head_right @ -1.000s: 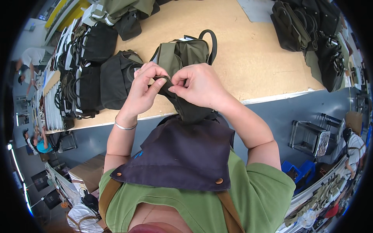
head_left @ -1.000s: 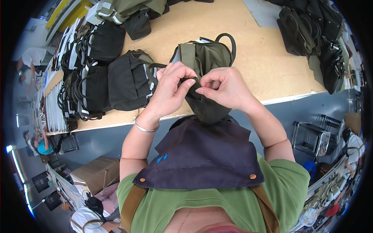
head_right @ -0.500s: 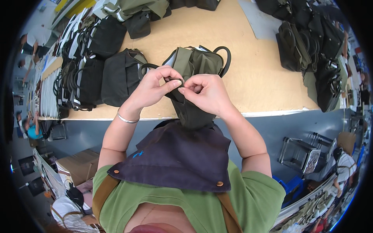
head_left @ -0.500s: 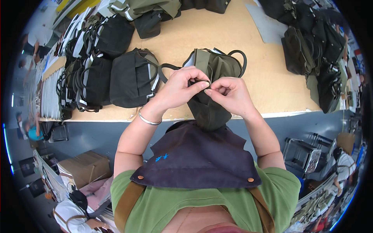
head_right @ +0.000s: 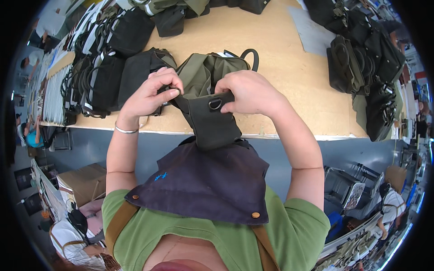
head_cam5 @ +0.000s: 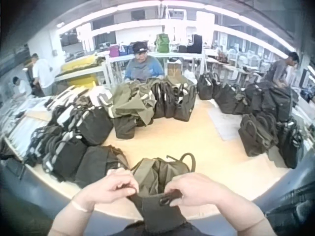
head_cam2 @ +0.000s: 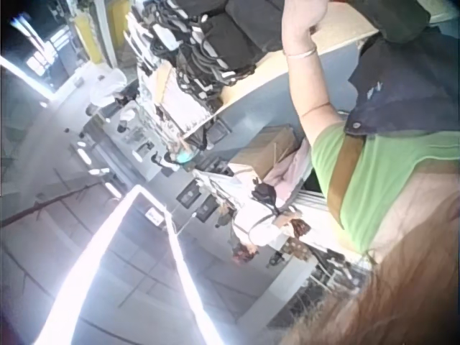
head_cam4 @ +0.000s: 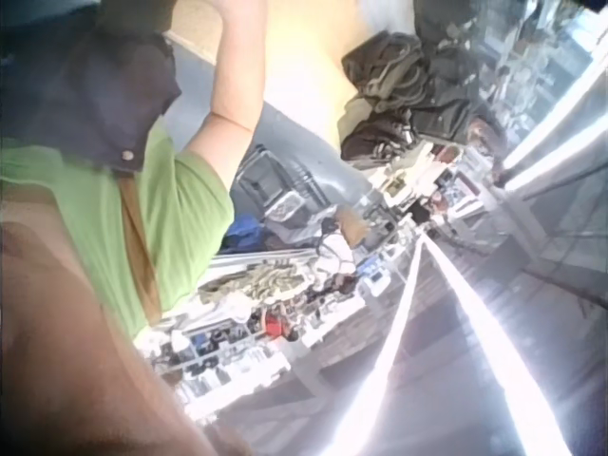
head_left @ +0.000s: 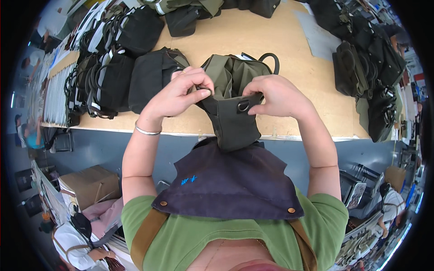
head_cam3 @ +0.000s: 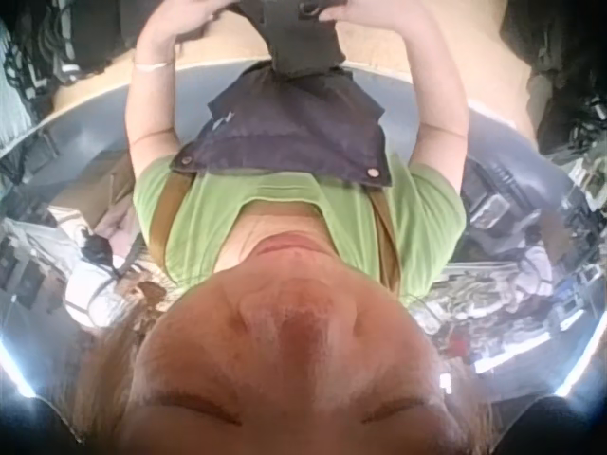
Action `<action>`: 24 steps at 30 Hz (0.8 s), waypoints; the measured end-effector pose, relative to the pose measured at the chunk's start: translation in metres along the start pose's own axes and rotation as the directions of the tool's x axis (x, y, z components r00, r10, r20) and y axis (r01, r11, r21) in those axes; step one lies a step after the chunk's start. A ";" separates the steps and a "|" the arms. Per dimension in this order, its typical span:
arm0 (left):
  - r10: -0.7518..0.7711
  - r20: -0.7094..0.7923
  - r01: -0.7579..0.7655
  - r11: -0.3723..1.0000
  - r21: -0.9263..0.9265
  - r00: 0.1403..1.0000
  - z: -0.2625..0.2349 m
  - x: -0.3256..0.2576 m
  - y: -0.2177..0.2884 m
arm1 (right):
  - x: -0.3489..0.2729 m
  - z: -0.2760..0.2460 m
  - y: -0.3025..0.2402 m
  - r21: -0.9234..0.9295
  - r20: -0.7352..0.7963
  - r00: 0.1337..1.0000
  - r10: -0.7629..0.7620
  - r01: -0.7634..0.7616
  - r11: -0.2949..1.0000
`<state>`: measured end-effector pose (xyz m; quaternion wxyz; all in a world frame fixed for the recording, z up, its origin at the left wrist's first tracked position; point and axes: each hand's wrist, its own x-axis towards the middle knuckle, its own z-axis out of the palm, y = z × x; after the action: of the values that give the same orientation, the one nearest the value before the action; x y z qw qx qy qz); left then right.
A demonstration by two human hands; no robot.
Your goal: The person assembles olive green canvas bags on a wooden workbench. They attach metal D-rings to the bag handles by threading straps through them and securing them with snaps. The person then zips and unzips the main compartment to check the mechanism before moving to the next bag.
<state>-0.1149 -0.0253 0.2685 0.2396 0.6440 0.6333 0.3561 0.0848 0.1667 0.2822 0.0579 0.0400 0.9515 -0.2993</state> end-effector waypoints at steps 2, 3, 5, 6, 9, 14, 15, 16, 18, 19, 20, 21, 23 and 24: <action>-0.096 -0.009 0.096 0.979 0.178 0.995 -0.009 -0.013 0.004 | 0.008 0.007 0.000 0.011 -0.029 0.999 -0.033 0.034 0.999; -0.045 -0.104 0.075 0.947 0.313 0.994 -0.008 -0.016 0.012 | 0.013 0.010 -0.001 0.011 -0.039 0.998 -0.050 0.050 0.999; 0.096 -0.253 0.068 0.820 0.568 0.963 0.005 -0.011 0.035 | 0.018 0.005 -0.006 0.017 0.001 0.999 -0.032 0.032 0.999; 0.095 -0.235 0.055 0.827 0.560 0.967 0.015 -0.009 0.045 | 0.019 0.003 -0.009 0.019 0.025 0.999 -0.024 0.023 1.000; 0.045 -0.098 0.011 0.861 0.508 0.994 0.045 -0.006 0.036 | 0.023 0.001 -0.008 0.086 0.024 0.995 -0.102 0.099 0.991; -0.056 -0.142 0.094 0.957 0.276 0.988 0.041 -0.004 0.028 | 0.018 -0.008 0.005 0.363 0.138 0.987 -0.085 0.030 0.932; -0.087 -0.136 0.119 0.962 0.246 0.987 0.039 -0.004 0.028 | 0.020 -0.008 0.007 0.406 0.149 0.984 -0.094 0.026 0.913; -0.078 -0.146 0.111 0.967 0.228 0.986 0.039 -0.004 0.028 | 0.020 -0.009 0.007 0.390 0.151 0.984 -0.097 0.031 0.920; -0.061 -0.165 0.092 0.978 0.189 0.984 0.040 -0.003 0.027 | 0.021 -0.010 0.005 0.357 0.156 0.983 -0.101 0.039 0.933; -0.054 -0.167 0.087 0.977 0.197 0.985 0.039 -0.002 0.028 | 0.021 -0.009 0.005 0.351 0.140 0.985 -0.104 0.049 0.935; -0.048 -0.168 0.082 0.975 0.205 0.985 0.038 -0.002 0.028 | 0.021 -0.007 0.005 0.344 0.125 0.986 -0.107 0.058 0.937; -0.042 -0.170 0.079 0.974 0.214 0.985 0.038 -0.001 0.029 | 0.022 -0.006 0.005 0.338 0.109 0.988 -0.112 0.069 0.939; -0.028 -0.161 0.065 0.971 0.230 0.987 0.037 -0.001 0.029 | 0.021 -0.005 0.003 0.311 0.098 0.983 -0.157 0.120 0.943; -0.020 -0.157 0.057 0.970 0.237 0.987 0.037 -0.001 0.028 | 0.020 -0.005 0.002 0.297 0.093 0.979 -0.179 0.144 0.944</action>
<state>-0.0688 -0.0237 0.2665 0.1172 0.6266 0.7007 0.3202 0.0649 0.1721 0.2819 0.0830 -0.0480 0.8926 -0.4405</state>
